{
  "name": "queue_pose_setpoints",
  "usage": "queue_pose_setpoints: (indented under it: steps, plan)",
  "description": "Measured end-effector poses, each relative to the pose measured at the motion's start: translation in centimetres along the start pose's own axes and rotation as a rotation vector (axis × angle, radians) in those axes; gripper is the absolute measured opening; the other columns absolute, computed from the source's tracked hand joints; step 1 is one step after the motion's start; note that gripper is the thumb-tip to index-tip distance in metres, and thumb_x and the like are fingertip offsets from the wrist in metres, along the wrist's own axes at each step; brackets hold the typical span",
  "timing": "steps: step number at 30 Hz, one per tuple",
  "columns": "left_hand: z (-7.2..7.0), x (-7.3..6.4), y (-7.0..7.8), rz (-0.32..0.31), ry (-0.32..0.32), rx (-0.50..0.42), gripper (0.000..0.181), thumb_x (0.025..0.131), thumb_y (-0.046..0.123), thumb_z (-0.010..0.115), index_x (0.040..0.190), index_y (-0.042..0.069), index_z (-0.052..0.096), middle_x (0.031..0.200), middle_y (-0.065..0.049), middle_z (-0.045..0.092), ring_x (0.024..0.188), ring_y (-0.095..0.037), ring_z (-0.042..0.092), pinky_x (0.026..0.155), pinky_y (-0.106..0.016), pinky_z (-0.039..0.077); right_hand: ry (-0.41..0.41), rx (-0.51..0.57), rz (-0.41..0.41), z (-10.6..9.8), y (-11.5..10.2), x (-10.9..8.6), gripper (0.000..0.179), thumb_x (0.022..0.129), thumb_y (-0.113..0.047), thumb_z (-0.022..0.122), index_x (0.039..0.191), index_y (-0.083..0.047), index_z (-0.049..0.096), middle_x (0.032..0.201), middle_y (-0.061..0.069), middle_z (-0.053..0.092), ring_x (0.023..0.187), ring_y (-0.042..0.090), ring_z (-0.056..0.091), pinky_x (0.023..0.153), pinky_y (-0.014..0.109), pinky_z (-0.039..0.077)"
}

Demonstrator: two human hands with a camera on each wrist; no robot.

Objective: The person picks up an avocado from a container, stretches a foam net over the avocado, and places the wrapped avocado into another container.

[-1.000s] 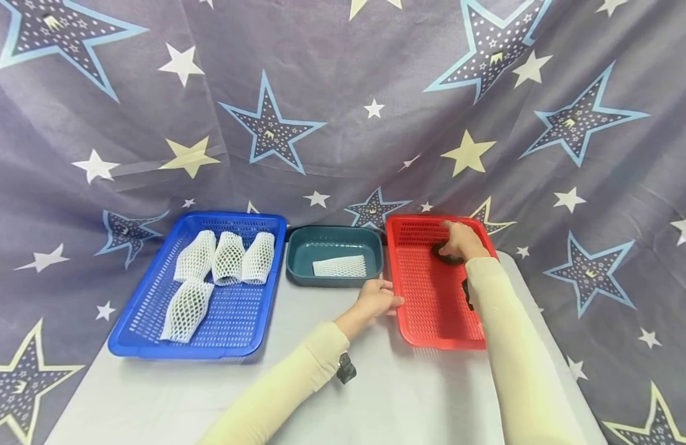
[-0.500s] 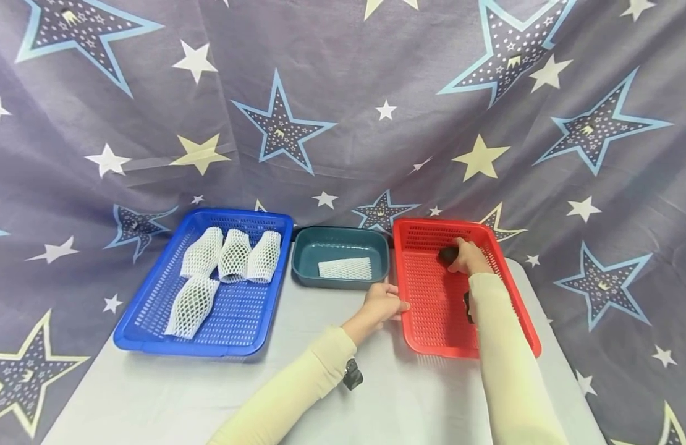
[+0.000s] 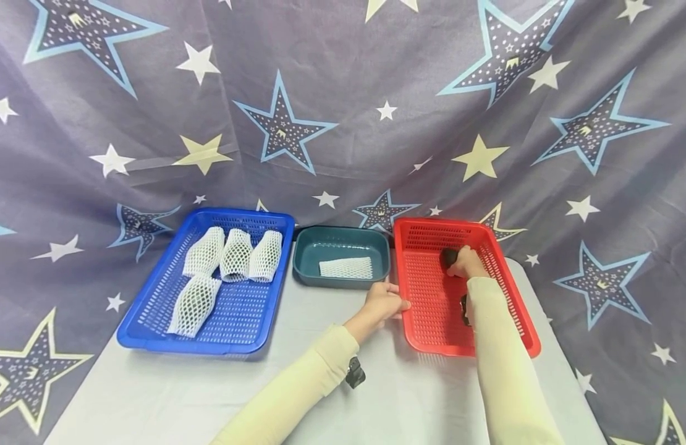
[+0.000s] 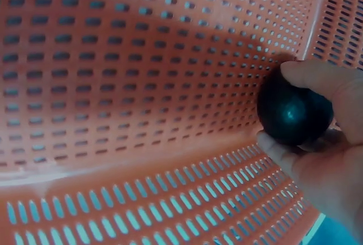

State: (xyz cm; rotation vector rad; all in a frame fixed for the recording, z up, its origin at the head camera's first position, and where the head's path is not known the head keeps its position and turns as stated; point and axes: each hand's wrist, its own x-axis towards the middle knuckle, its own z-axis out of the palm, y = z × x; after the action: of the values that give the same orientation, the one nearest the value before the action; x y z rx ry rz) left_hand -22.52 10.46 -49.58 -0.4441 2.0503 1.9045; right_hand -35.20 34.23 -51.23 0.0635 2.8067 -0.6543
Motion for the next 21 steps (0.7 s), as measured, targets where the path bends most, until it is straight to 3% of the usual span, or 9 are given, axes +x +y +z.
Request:
queue_pose_setpoints:
  steps: [4, 7, 12, 16, 21]
  plan:
    - [0.2, 0.0, -0.2, 0.006, 0.004, -0.008, 0.034, 0.073, -0.015, 0.075, 0.103, -0.004, 0.065, 0.084, -0.005, 0.058, 0.061, -0.016, 0.065, 0.066, -0.036, 0.063, 0.049, 0.054, -0.056, 0.1, 0.0, -0.9, 0.069, 0.077, -0.005, 0.079, 0.128, 0.021, 0.042, 0.119, 0.040, 0.054, 0.106, 0.047, 0.054, 0.095, 0.057, 0.048]
    - [0.2, 0.1, -0.4, 0.017, 0.006, -0.008, 0.034, 0.072, -0.015, 0.075, 0.103, -0.004, 0.066, 0.082, -0.005, 0.059, 0.059, -0.016, 0.065, 0.063, -0.034, 0.063, 0.100, 0.187, -0.067, 0.0, -0.5, -1.6, 0.069, 0.080, -0.006, 0.079, 0.130, 0.020, 0.040, 0.119, 0.037, 0.052, 0.105, 0.043, 0.054, 0.086, 0.042, 0.050]
    - [0.3, 0.3, -0.6, 0.044, 0.027, -0.006, 0.031, 0.072, -0.014, 0.077, 0.100, -0.005, 0.068, 0.080, -0.004, 0.059, 0.058, -0.016, 0.065, 0.060, -0.034, 0.062, 0.110, 0.606, -0.068, -0.9, -2.4, -2.4, 0.070, 0.089, -0.003, 0.074, 0.140, 0.012, 0.028, 0.129, 0.026, 0.043, 0.102, 0.021, 0.055, 0.074, 0.017, 0.053]
    - [0.2, 0.4, -0.7, 0.057, 0.011, 0.000, 0.029, 0.074, -0.011, 0.079, 0.099, -0.004, 0.067, 0.082, -0.006, 0.062, 0.060, -0.018, 0.067, 0.070, -0.040, 0.064, 0.063, 0.956, -0.085, -2.3, -4.8, -3.6, 0.058, 0.091, 0.002, 0.071, 0.136, -0.007, 0.036, 0.125, 0.008, 0.041, 0.092, 0.006, 0.061, 0.078, 0.021, 0.060]
    - [-0.6, 0.6, -1.1, 0.106, -0.041, -0.025, 0.030, 0.078, -0.007, 0.080, 0.104, -0.005, 0.067, 0.089, -0.015, 0.074, 0.068, -0.020, 0.073, 0.072, -0.039, 0.064, -0.025, 1.209, -0.213, -3.5, -8.5, -6.4, 0.044, 0.093, 0.007, 0.066, 0.125, -0.016, 0.047, 0.121, 0.002, 0.048, 0.095, 0.008, 0.068, 0.086, 0.027, 0.061]
